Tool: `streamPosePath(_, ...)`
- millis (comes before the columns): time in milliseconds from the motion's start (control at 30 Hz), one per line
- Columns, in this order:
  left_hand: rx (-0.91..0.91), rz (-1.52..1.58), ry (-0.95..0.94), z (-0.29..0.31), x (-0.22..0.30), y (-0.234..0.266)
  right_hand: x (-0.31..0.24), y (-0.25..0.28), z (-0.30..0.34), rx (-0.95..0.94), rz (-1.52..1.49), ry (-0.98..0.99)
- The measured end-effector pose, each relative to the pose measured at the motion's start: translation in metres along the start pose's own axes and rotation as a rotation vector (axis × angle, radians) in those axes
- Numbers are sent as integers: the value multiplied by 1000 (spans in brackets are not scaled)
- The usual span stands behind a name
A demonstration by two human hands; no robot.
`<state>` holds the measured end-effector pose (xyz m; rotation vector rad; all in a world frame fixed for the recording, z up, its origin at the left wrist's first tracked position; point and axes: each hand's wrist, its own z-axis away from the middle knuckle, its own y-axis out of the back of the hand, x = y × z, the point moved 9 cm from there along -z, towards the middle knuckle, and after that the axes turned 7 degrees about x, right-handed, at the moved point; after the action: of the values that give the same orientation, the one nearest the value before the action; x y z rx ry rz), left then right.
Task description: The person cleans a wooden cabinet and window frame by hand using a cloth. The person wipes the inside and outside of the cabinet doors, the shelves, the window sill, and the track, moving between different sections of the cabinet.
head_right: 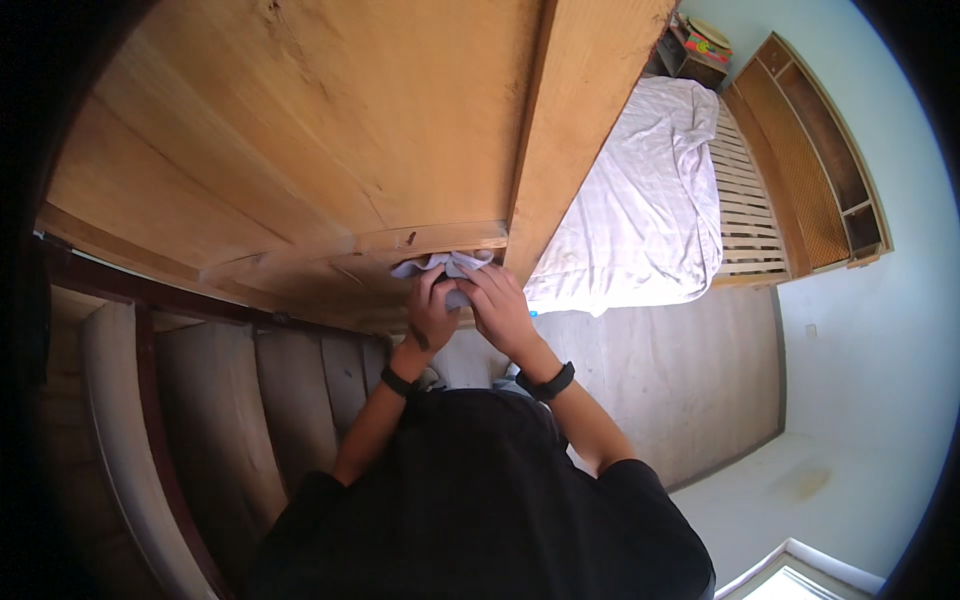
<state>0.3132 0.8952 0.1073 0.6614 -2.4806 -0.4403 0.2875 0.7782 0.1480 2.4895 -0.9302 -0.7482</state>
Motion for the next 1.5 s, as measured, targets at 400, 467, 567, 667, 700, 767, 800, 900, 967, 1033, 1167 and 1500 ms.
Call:
streamPosePath(400,-316,59,59,32,-33,-26,31,-45,53,-70,25,-205)
streamPosePath(467,-474,67,87,41,-40,-35,40,-58,61,-177,0,-301)
streamPosePath(567,-491,71,84,60,-52,-35,43,-78,71,-222,-69,-317)
streamPosePath(667,-534,20,144,103,-84,-36,38,-114,87,-285,-71,-311)
streamPosePath(700,-531,23,151,106,-89,-32,34,-124,88,-314,-49,-301)
streamPosePath(767,-594,36,198,116,-102,-28,26,-136,89,-326,-26,-316)
streamPosePath(800,-589,39,202,114,-103,-25,26,-138,91,-326,0,-332)
streamPosePath(900,-540,25,177,105,-105,-10,24,-150,92,-350,-25,-350)
streamPosePath(967,-472,28,214,101,-105,7,17,-159,97,-356,-56,-358)
streamPosePath(1033,-447,17,261,111,-116,19,6,-173,92,-381,-111,-355)
streamPosePath(1167,-515,43,438,135,-135,13,18,-188,92,-543,-93,-401)
streamPosePath(1500,-266,38,710,106,-86,22,2,-123,22,-812,-479,-63)
